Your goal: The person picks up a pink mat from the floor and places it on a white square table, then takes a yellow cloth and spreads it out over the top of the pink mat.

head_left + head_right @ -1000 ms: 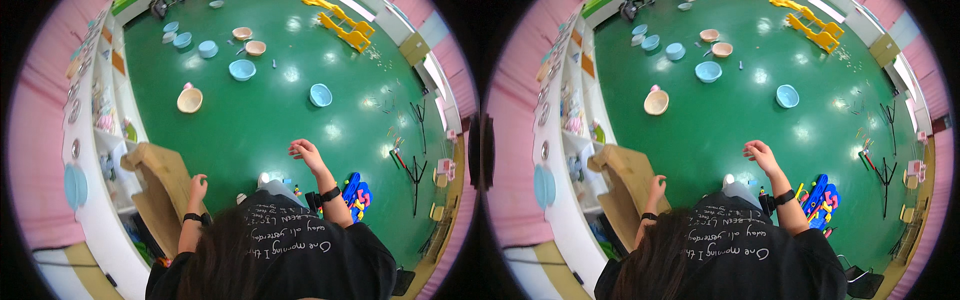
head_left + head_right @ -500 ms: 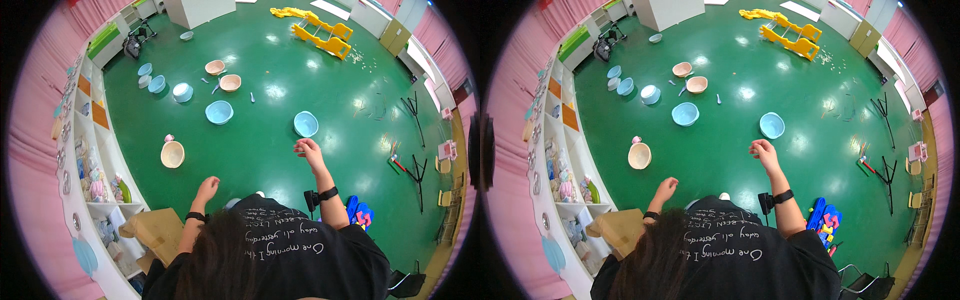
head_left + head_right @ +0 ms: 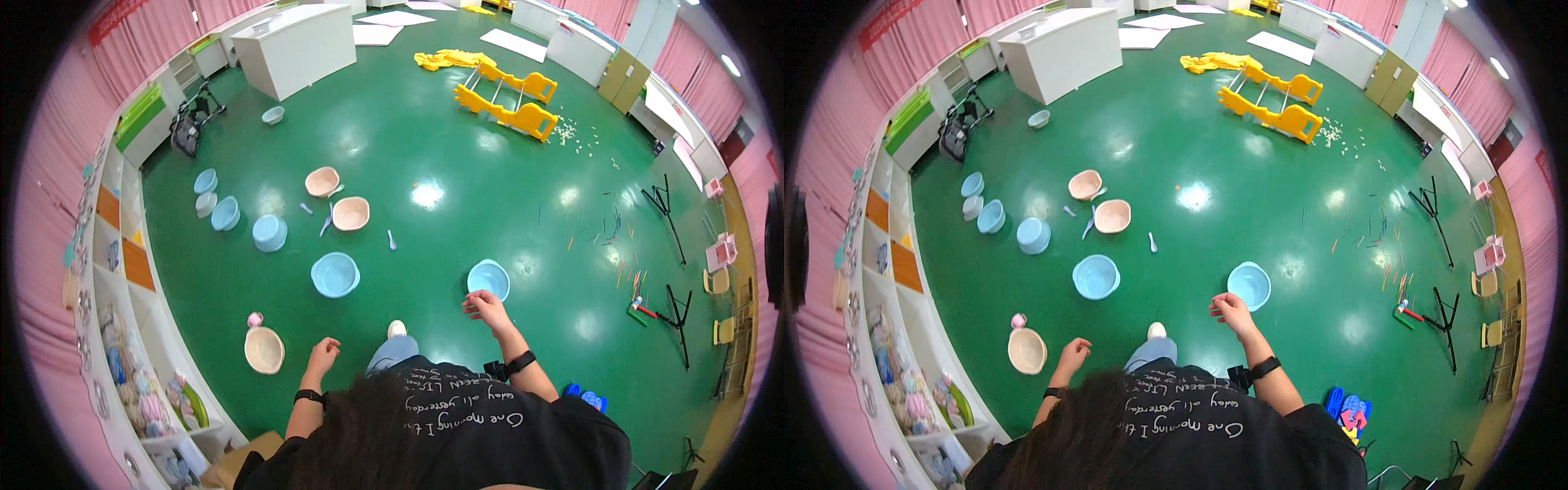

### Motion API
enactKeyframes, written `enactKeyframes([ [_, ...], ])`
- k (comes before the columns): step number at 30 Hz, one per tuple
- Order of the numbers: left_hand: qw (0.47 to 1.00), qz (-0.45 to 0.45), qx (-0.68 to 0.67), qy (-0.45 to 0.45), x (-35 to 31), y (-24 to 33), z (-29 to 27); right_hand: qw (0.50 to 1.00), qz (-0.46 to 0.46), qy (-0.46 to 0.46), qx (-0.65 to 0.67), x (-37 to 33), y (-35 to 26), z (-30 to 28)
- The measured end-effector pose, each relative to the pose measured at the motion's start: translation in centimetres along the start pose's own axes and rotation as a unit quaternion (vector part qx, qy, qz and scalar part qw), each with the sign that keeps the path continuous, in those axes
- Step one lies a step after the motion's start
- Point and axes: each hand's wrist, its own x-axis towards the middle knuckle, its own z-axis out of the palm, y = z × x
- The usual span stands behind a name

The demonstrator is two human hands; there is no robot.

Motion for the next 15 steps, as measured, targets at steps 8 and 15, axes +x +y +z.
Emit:
enactKeyframes([
  [8, 0.971, 0.196, 0.082, -0.114, 23.5, 16.7, 1.3, 0.987, -0.141, 0.066, 0.039, 16.0, -16.6, -3.3],
  [15, 0.946, 0.195, 0.165, -0.202, 40.9, 30.2, 6.0, 0.997, -0.061, 0.053, 0.022, 30.3, -19.5, -11.3],
])
